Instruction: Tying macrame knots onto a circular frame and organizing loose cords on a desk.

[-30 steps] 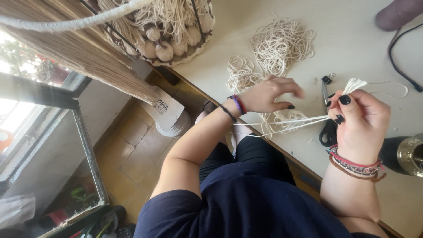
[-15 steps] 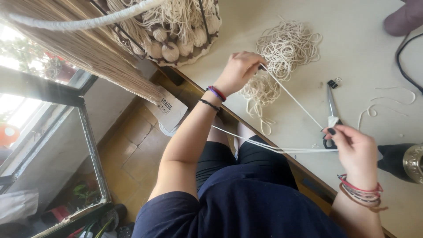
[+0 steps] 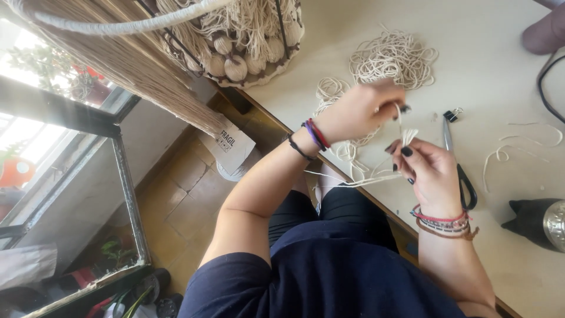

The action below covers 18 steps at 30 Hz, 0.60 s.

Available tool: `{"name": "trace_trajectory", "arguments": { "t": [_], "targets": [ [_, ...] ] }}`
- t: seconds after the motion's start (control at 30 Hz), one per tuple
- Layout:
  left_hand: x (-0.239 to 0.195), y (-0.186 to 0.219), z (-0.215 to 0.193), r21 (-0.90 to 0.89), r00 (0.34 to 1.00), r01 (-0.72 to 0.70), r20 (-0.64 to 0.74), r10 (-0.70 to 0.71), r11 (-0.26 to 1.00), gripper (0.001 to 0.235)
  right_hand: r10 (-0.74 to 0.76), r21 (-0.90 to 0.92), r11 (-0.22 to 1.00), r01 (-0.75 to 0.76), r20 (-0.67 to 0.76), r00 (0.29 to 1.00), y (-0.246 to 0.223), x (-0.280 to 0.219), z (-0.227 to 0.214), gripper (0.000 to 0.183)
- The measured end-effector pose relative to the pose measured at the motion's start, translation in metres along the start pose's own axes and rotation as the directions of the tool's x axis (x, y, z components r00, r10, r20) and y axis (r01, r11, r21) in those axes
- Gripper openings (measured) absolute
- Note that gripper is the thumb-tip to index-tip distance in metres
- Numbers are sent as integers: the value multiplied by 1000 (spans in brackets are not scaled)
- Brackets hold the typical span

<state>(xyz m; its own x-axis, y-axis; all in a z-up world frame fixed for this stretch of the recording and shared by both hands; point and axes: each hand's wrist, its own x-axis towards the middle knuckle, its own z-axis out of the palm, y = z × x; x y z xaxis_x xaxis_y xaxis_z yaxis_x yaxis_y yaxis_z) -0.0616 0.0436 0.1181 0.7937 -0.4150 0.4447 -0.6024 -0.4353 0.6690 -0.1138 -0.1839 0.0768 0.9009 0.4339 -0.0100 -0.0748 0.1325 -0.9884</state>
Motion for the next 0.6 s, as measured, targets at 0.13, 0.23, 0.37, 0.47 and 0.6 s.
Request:
{"name": "trace_trajectory", "arguments": {
  "t": [0.13,0.23,0.37,0.47,0.6],
  "targets": [
    [0,-18,-26,-425,945,144,-208,-252,894,16,189,-140,972,-189,-9,982,23,-19,-21,22],
    [6,-14,-41,-531,927,93,-262,-268,842,13,294,-354,892,-282,-20,955,25,-29,-27,24],
    [12,-18,-22,-260,960,194,-149,-238,946,21,86,-586,801,-123,-90,992,32,-37,-31,26],
    [11,-7,4,-159,997,25,-72,-36,987,7,-141,-504,859,92,-59,988,-17,-32,-4,32],
    [7,6,24,-203,999,24,-34,-32,979,5,-54,-153,988,39,-100,993,-15,-17,6,20]
  ]
}}
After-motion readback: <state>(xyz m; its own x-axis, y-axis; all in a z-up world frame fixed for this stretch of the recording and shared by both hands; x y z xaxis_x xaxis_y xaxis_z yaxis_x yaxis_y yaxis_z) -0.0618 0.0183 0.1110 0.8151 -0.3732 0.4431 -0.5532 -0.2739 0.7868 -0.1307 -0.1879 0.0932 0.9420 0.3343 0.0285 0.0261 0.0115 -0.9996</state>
